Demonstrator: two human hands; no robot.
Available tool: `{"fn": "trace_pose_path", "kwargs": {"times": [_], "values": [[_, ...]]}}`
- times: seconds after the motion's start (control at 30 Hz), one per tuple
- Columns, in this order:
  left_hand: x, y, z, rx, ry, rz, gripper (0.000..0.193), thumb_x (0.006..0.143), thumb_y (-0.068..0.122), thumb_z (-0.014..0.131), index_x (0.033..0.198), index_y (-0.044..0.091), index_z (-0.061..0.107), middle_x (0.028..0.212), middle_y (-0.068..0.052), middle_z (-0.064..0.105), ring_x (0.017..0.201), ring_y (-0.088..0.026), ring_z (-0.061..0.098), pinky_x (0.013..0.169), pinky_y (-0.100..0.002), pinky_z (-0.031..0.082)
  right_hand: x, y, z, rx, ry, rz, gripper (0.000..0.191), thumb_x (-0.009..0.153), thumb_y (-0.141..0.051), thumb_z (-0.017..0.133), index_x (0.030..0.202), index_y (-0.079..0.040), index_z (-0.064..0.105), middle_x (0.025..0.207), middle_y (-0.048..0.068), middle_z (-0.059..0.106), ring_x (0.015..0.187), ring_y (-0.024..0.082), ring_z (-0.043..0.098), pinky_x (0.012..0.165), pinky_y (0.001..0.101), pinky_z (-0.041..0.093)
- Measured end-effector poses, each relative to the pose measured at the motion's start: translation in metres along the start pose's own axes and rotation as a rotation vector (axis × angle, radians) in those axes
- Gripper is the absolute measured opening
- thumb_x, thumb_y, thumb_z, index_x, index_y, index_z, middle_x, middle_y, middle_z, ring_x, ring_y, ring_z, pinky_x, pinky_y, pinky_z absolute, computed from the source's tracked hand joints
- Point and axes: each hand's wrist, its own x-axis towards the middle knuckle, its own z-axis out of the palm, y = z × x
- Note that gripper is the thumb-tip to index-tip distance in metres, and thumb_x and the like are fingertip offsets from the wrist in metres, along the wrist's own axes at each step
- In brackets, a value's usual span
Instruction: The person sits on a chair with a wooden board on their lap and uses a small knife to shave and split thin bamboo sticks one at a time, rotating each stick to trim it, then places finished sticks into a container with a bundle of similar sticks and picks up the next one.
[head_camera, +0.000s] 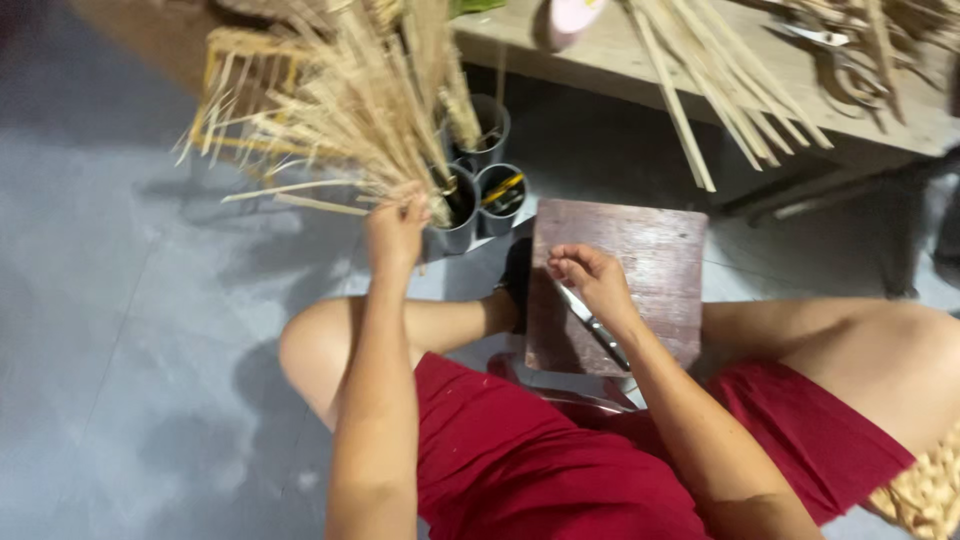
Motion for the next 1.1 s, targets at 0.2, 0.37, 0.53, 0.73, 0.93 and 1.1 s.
{"fn": "trace_pose_path", "kwargs": {"times": [0.2,0.37,0.53,0.73,0.93,1.1], "values": [[-0.021,0.004,-0.019,-0.226,0.023,0.172,0.054,0.100,-0.005,0.064,0.149,0.002,0.045,0.145,-0.015,0.060,0.090,-0.015,0.072,0.072,-0.022,0.059,0.019,-0.015,-0.101,-0.049,0.186,-0.195,0.020,0.100,-0.005,0.061,0.117,-0.003,0.071,0.102,0.002,0.074,0.089,0.009,0.069,0.076,0.0236,0.054],[-0.059,0.021,-0.028,-0.086,0.372,0.523,0.038,0.112,-0.003,0.058,0.148,-0.004,0.046,0.147,-0.016,0.059,0.085,-0.015,0.068,0.069,-0.024,0.053,0.038,-0.033,-0.192,-0.140,0.371,-0.205,0.019,0.100,-0.005,0.062,0.116,-0.004,0.073,0.098,0.000,0.074,0.085,0.008,0.065,0.072,0.0231,0.051],[-0.081,0.028,-0.009,0.188,0.475,0.803,0.029,0.113,-0.003,0.059,0.140,-0.006,0.052,0.137,-0.021,0.049,0.086,-0.016,0.062,0.069,-0.026,0.056,0.069,-0.040,-0.252,-0.536,0.637,-0.299,0.018,0.098,-0.011,0.068,0.114,-0.008,0.076,0.099,0.008,0.077,0.089,0.017,0.074,0.079,0.0307,0.056],[-0.097,0.031,0.054,0.351,0.271,0.750,0.016,0.104,-0.005,0.060,0.118,-0.003,0.069,0.119,-0.019,0.062,0.093,-0.021,0.066,0.068,-0.027,0.062,0.111,-0.040,-0.287,-0.895,0.864,-0.401,0.025,0.097,-0.006,0.059,0.113,-0.011,0.077,0.110,0.015,0.071,0.103,0.039,0.066,0.087,0.0495,0.052],[-0.090,0.034,0.097,0.324,0.048,0.627,0.025,0.098,-0.007,0.059,0.114,0.005,0.073,0.113,-0.011,0.068,0.083,-0.016,0.069,0.065,-0.026,0.060,0.156,-0.045,-0.293,-0.980,0.891,-0.360,0.020,0.094,-0.012,0.066,0.111,-0.013,0.077,0.111,0.013,0.068,0.105,0.039,0.059,0.086,0.0511,0.049],[-0.081,0.034,0.104,0.324,0.009,0.576,0.027,0.097,-0.008,0.057,0.114,0.006,0.073,0.112,-0.010,0.069,0.080,-0.015,0.070,0.065,-0.026,0.059,0.181,-0.049,-0.282,-1.040,0.885,-0.289,0.013,0.088,-0.015,0.072,0.100,-0.016,0.077,0.105,0.013,0.066,0.105,0.036,0.059,0.087,0.0507,0.047]]}}
